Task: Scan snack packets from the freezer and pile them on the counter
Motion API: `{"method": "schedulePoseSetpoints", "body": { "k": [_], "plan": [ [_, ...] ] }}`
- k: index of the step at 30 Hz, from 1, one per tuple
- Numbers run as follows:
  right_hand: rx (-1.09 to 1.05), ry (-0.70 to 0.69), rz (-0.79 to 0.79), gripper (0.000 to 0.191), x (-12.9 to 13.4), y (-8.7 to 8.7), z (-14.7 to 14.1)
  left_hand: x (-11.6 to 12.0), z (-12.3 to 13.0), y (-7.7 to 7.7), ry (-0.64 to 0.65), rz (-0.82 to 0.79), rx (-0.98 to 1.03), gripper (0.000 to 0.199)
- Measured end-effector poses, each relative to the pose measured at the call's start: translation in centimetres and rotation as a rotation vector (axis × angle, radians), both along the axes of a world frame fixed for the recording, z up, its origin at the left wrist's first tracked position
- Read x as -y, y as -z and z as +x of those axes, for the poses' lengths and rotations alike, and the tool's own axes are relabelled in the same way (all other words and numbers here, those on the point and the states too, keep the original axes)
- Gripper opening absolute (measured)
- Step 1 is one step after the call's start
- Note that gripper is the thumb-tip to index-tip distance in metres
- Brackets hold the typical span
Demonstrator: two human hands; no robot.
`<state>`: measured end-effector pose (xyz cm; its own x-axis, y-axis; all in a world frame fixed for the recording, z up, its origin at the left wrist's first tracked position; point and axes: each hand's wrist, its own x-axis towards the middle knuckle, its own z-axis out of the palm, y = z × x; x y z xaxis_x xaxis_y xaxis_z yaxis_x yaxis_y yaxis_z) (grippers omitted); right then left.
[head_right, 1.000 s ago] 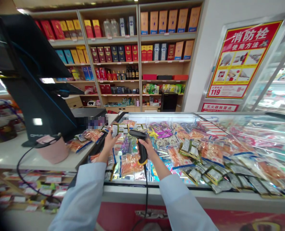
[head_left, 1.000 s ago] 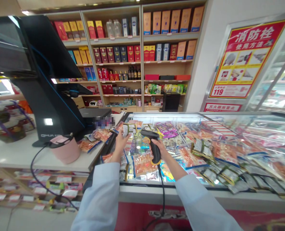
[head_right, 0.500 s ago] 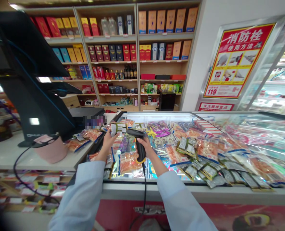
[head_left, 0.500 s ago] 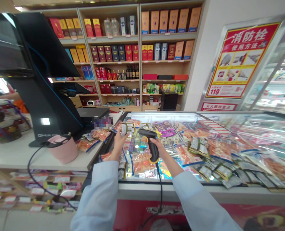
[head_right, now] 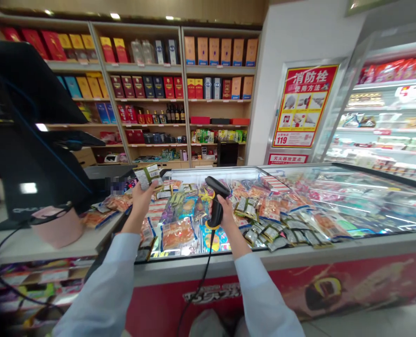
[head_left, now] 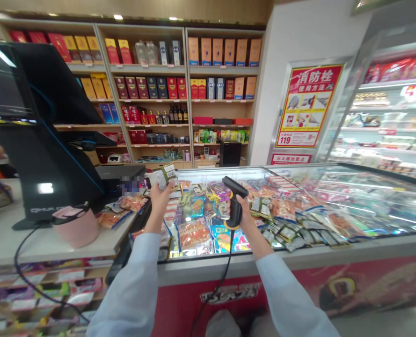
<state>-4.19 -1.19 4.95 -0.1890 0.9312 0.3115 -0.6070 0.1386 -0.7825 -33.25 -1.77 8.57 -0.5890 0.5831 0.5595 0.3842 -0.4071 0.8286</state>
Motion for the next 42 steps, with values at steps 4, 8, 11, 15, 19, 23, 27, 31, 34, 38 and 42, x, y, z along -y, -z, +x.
{"method": "schedulePoseSetpoints", "body": {
  "k": [4, 8, 11, 15, 19, 23, 27, 31, 34, 38, 42],
  "plan": [
    [-0.025, 0.1, 0.01, 0.036, 0.5, -0.9, 5.6, -0.1, 5.6, -1.5, 0.183, 0.045, 0.022, 0.047],
    [-0.059, 0.179, -0.001, 0.037, 0.6, -0.9, 11.3, -0.2, 12.8, -0.1, 0.431, -0.099, 0.046, 0.047],
    [-0.071, 0.238, -0.001, 0.036, 0.5, -0.3, 14.9, -0.9, 17.8, 1.8, 0.603, -0.19, 0.076, 0.052],
    [-0.058, 0.342, -0.043, 0.039, 0.4, 1.6, 18.7, -2.9, 22.3, 3.9, 0.573, -0.16, -0.033, 0.061],
    [-0.072, 0.414, -0.099, 0.04, 0.1, 3.6, 21.1, -4.8, 25.2, 5.6, 0.581, -0.161, -0.173, 0.064],
    [-0.117, 0.426, -0.102, 0.04, 0.0, 4.9, 22.0, -5.5, 27.3, 7.4, 0.499, -0.177, -0.436, 0.059],
    [-0.123, 0.443, -0.085, 0.036, -0.1, 5.7, 21.9, -5.4, 28.0, 8.9, 0.456, -0.232, -0.559, 0.052],
    [-0.101, 0.47, -0.074, 0.036, -0.6, 6.1, 21.9, -5.4, 28.2, 9.0, 0.468, -0.301, -0.639, 0.049],
    [-0.1, 0.489, -0.09, 0.039, -0.9, 6.2, 21.9, -5.5, 28.7, 8.7, 0.437, -0.344, -0.693, 0.048],
    [-0.079, 0.502, -0.08, 0.043, -1.4, 6.5, 22.0, -5.9, 29.4, 8.5, 0.398, -0.404, -0.761, 0.049],
    [-0.066, 0.502, -0.081, 0.044, -1.6, 6.5, 22.1, -5.9, 29.8, 8.3, 0.397, -0.425, -0.776, 0.05]
  ]
}}
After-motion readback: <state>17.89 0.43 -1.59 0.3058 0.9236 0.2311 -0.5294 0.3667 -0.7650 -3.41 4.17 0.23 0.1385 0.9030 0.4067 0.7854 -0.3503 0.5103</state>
